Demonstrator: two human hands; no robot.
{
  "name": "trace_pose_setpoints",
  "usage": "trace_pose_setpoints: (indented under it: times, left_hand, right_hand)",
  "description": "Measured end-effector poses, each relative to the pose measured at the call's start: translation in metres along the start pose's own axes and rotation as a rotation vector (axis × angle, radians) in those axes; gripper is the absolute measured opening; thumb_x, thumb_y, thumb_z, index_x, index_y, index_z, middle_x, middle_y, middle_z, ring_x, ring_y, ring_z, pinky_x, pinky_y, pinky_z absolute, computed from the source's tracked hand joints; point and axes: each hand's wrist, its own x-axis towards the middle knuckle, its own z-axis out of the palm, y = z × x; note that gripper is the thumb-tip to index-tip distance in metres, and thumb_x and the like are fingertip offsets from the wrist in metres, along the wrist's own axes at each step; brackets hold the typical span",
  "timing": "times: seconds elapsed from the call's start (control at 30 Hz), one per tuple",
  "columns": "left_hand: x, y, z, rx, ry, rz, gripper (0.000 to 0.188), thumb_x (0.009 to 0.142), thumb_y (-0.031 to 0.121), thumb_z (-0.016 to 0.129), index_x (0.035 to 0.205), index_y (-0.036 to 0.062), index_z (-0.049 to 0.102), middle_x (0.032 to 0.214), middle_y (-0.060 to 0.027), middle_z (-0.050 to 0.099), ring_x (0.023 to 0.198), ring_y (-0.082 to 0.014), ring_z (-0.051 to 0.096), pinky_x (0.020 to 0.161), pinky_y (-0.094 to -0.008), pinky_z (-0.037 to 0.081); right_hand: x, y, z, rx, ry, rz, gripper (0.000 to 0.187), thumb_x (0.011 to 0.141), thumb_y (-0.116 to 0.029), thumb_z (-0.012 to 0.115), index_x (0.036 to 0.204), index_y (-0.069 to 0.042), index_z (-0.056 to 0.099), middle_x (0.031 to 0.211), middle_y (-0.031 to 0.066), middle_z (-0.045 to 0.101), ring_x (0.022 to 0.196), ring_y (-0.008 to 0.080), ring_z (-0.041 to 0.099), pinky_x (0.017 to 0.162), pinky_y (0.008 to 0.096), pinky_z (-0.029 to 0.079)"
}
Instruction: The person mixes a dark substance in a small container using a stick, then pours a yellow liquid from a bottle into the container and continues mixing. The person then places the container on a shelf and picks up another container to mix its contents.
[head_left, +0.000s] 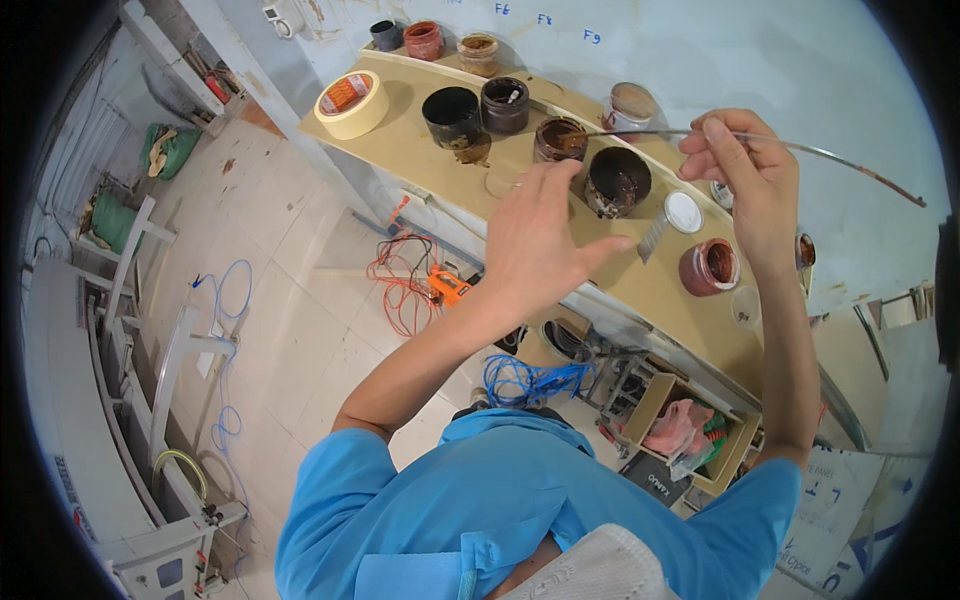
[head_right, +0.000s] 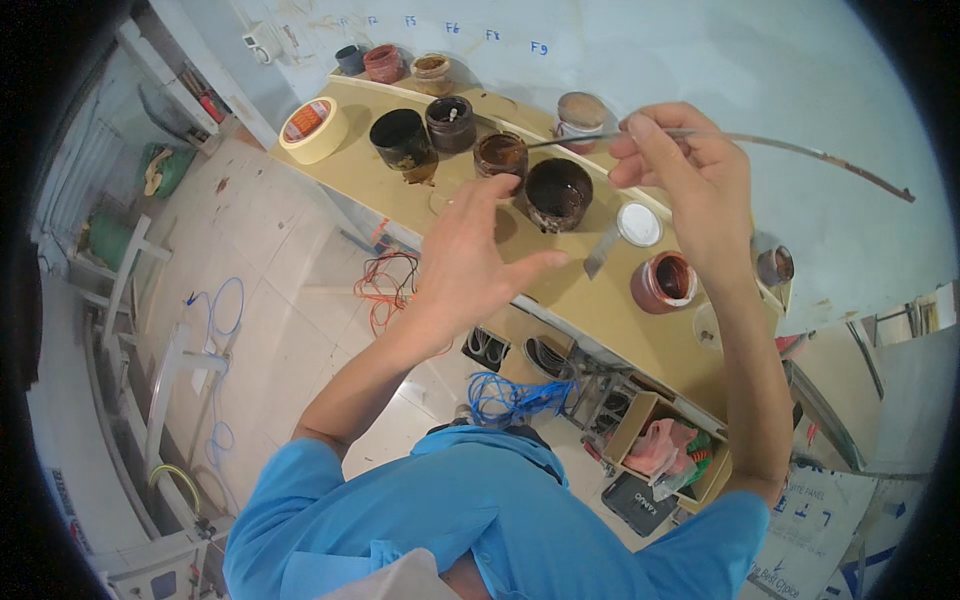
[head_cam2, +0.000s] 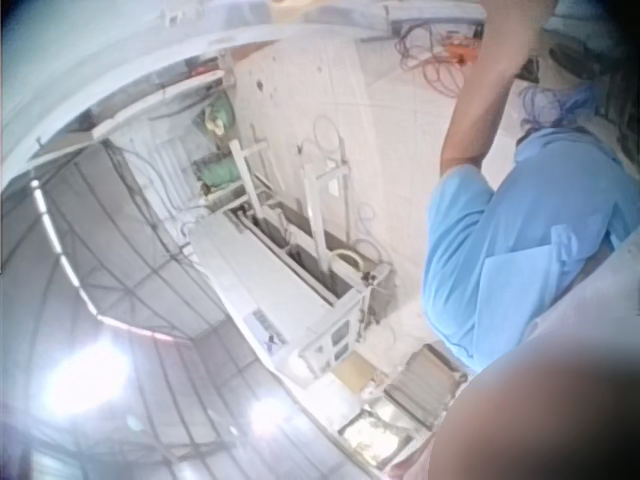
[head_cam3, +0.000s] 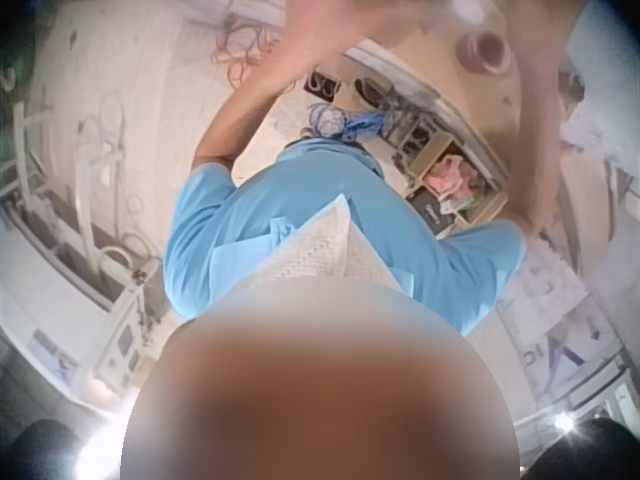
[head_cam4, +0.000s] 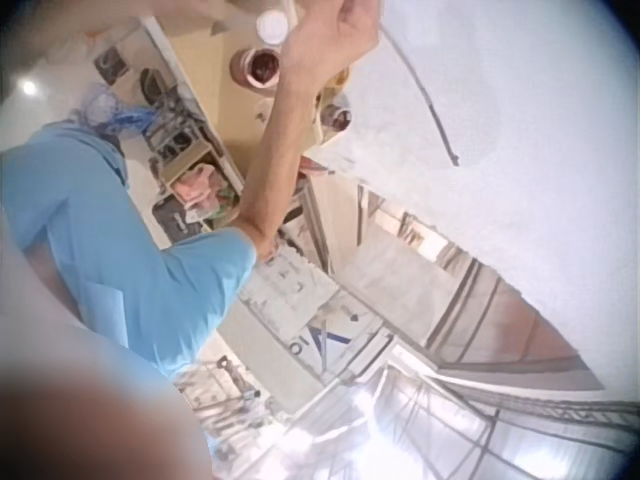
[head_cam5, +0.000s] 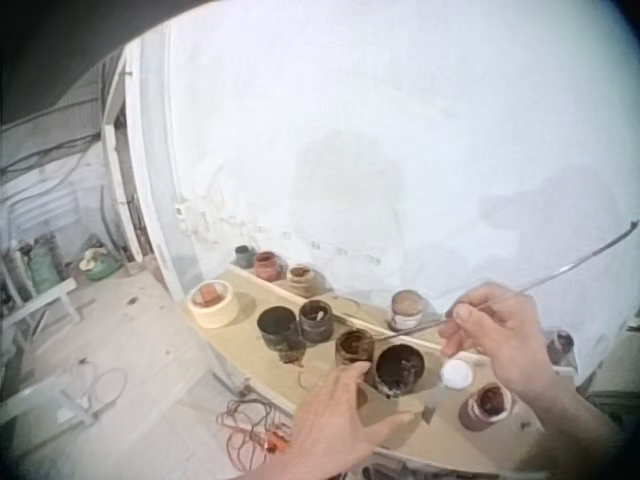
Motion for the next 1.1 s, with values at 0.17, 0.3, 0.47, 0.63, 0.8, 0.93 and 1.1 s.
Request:
trace_pose_setpoints:
  times: [0.17, 0.3, 0.47, 0.63, 0.8, 0.93, 1.1]
  left_hand:
    - [0.006, 0.008, 0.013, 0.005, 0.013, -0.022, 0.088, 0.078, 0.045, 0.095, 0.140, -0.0044, 0.057, 0.125, -0.0202, 0.067, 0.115, -0.0400, 0.067, 0.096, -0.0492, 0.054]
    - [0.004, 0.012, 0.020, 0.015, 0.038, -0.063, 0.088, 0.078, 0.044, 0.095, 0.140, -0.0063, 0.057, 0.125, -0.0211, 0.067, 0.112, -0.0405, 0.069, 0.093, -0.0490, 0.055]
    - [0.005, 0.013, 0.030, 0.060, 0.071, -0.086, 0.087, 0.079, 0.044, 0.094, 0.138, -0.0080, 0.057, 0.123, -0.0217, 0.067, 0.109, -0.0411, 0.070, 0.090, -0.0496, 0.057]
    - [0.007, 0.012, 0.038, 0.019, 0.056, -0.153, 0.082, 0.080, 0.043, 0.093, 0.137, -0.0054, 0.059, 0.125, -0.0193, 0.066, 0.110, -0.0403, 0.070, 0.088, -0.0495, 0.058]
    - [-0.006, 0.007, 0.032, -0.036, 0.155, -0.081, 0.076, 0.079, 0.038, 0.093, 0.138, 0.0014, 0.062, 0.126, -0.0156, 0.068, 0.101, -0.0369, 0.072, 0.084, -0.0465, 0.059]
    - [-0.023, -0.006, 0.016, -0.048, 0.193, -0.097, 0.078, 0.076, 0.037, 0.094, 0.139, 0.0041, 0.064, 0.118, -0.0132, 0.072, 0.090, -0.0295, 0.071, 0.079, -0.0421, 0.058]
    - [-0.039, -0.023, -0.012, -0.134, 0.203, -0.123, 0.078, 0.073, 0.027, 0.095, 0.141, 0.0036, 0.063, 0.116, -0.0115, 0.074, 0.088, -0.0228, 0.068, 0.074, -0.0360, 0.054]
  right_hand:
    - [0.002, 0.000, -0.006, 0.000, -0.030, -0.014, 0.028, 0.109, -0.022, 0.068, 0.116, 0.005, 0.072, 0.100, 0.0151, 0.077, 0.082, 0.0155, 0.074, 0.079, 0.0291, 0.058]
    - [-0.001, 0.002, -0.009, 0.033, 0.020, -0.065, 0.027, 0.109, -0.021, 0.068, 0.116, 0.005, 0.072, 0.100, 0.0158, 0.076, 0.080, 0.0161, 0.074, 0.079, 0.0297, 0.058]
    - [-0.003, 0.002, -0.011, 0.017, -0.019, -0.064, 0.026, 0.108, -0.020, 0.069, 0.116, 0.005, 0.072, 0.100, 0.0145, 0.076, 0.082, 0.0159, 0.074, 0.080, 0.0297, 0.058]
    - [0.002, 0.001, -0.007, -0.036, -0.074, -0.028, 0.024, 0.111, -0.019, 0.065, 0.120, 0.003, 0.071, 0.102, 0.0139, 0.077, 0.085, 0.0131, 0.073, 0.078, 0.0280, 0.058]
    - [-0.005, -0.001, -0.004, 0.030, 0.079, -0.096, 0.026, 0.111, -0.019, 0.066, 0.118, 0.006, 0.071, 0.102, 0.0156, 0.076, 0.083, 0.0159, 0.074, 0.079, 0.0306, 0.061]
    - [-0.020, -0.011, -0.020, 0.152, 0.187, -0.223, 0.029, 0.111, -0.018, 0.066, 0.121, 0.009, 0.069, 0.103, 0.0190, 0.076, 0.081, 0.0185, 0.074, 0.077, 0.0319, 0.061]
    - [-0.069, -0.030, -0.019, 0.319, 0.064, -0.331, 0.026, 0.113, -0.013, 0.057, 0.122, 0.010, 0.066, 0.101, 0.0221, 0.075, 0.079, 0.0228, 0.073, 0.075, 0.0330, 0.060]
